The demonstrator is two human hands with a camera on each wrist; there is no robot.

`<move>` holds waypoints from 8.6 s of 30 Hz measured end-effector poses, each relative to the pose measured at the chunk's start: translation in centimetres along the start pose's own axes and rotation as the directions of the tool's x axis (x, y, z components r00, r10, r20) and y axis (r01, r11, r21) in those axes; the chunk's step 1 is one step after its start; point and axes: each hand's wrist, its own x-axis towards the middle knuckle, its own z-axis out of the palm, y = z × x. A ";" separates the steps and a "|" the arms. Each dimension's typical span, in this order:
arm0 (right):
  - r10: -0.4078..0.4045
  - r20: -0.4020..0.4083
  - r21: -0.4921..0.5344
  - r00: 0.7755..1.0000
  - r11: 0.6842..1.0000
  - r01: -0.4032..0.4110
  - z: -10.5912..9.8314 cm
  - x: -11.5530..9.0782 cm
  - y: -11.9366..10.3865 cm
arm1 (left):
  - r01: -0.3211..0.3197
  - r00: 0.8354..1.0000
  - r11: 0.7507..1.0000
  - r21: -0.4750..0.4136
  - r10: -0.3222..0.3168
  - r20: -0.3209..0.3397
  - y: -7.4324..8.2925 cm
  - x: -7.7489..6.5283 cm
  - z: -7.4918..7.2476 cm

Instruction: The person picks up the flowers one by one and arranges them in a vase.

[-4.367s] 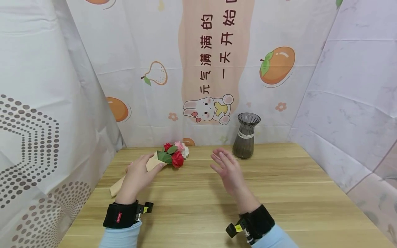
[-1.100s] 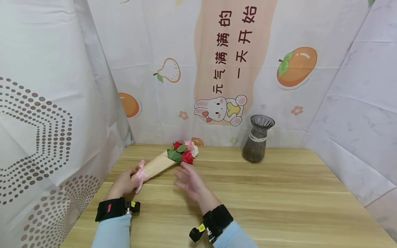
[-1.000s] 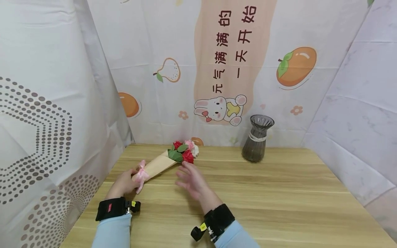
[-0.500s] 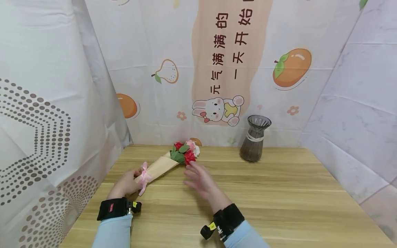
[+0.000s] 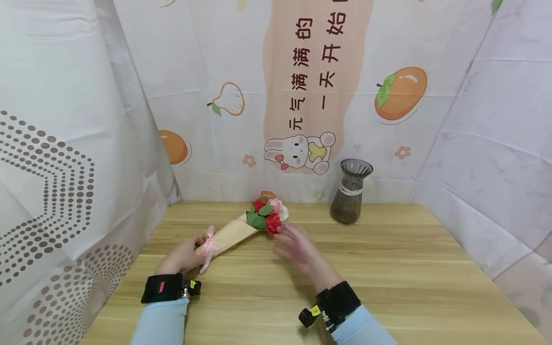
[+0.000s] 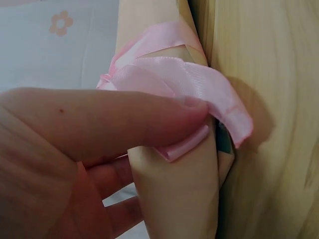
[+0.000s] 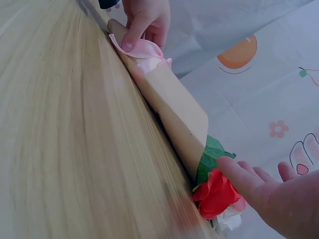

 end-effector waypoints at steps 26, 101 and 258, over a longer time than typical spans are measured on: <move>0.077 0.022 -0.324 0.997 0.944 -0.066 -5.0 -2.4 -3.2 | -0.084 0.990 0.995 -0.046 0.088 0.106 4.5 0.1 2.4; 0.098 -0.097 -0.581 0.990 0.802 -0.136 -11.1 -7.2 -7.2 | -0.508 0.777 0.861 0.014 0.451 0.439 17.1 -3.5 10.7; -0.121 0.362 -0.922 0.924 0.098 0.374 -6.7 -8.7 -7.9 | -0.459 0.872 0.862 -0.215 0.483 0.077 16.6 -1.5 8.9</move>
